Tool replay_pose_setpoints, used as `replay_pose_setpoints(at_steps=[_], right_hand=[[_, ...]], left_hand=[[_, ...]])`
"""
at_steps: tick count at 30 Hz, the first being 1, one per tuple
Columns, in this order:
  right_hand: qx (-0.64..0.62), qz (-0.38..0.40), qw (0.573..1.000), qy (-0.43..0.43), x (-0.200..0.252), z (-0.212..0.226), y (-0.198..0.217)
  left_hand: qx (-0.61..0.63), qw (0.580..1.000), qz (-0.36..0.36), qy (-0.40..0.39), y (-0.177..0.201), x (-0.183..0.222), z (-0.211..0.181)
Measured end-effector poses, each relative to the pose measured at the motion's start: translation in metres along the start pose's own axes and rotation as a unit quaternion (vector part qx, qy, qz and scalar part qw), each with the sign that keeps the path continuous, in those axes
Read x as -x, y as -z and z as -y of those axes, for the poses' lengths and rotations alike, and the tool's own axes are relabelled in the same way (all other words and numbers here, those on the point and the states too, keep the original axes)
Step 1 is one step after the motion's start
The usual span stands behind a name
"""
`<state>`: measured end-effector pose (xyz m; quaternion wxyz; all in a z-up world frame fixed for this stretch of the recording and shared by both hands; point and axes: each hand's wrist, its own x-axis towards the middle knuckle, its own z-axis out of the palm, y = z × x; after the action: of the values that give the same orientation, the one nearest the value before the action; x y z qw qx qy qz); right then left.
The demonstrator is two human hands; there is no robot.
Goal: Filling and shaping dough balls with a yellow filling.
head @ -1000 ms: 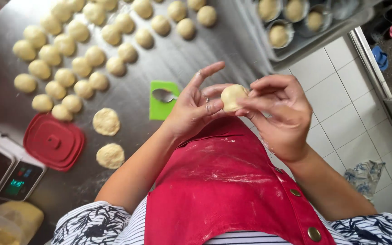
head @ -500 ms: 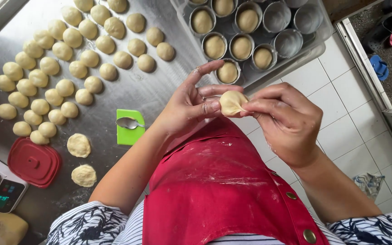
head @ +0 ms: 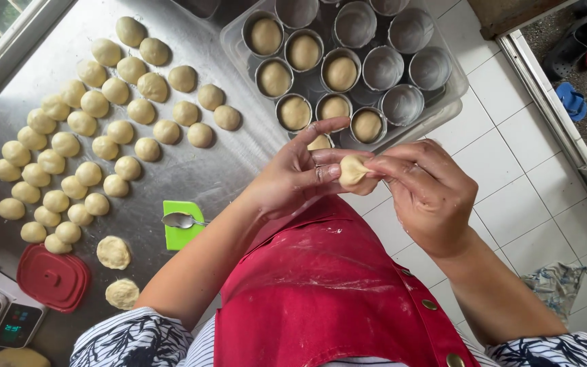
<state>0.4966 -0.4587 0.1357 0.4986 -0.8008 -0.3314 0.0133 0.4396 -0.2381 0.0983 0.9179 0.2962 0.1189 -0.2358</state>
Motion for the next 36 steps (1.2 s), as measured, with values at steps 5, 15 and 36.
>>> replay_pose_setpoints(at_steps=[5, 15, 36], right_hand=[[0.036, 0.011, 0.999, 0.001, -0.035, 0.007, 0.007], [-0.011, -0.012, 1.0, 0.01, -0.036, -0.026, -0.008], [-0.037, -0.095, 0.991, -0.087, -0.033, -0.127, -0.012]], left_hand=[[0.042, 0.999, -0.029, 0.017, 0.008, -0.018, 0.001], [0.047, 0.998, -0.033, 0.036, 0.017, -0.038, -0.012], [-0.592, 0.75, -0.195, -0.221, 0.14, -0.141, -0.158]])
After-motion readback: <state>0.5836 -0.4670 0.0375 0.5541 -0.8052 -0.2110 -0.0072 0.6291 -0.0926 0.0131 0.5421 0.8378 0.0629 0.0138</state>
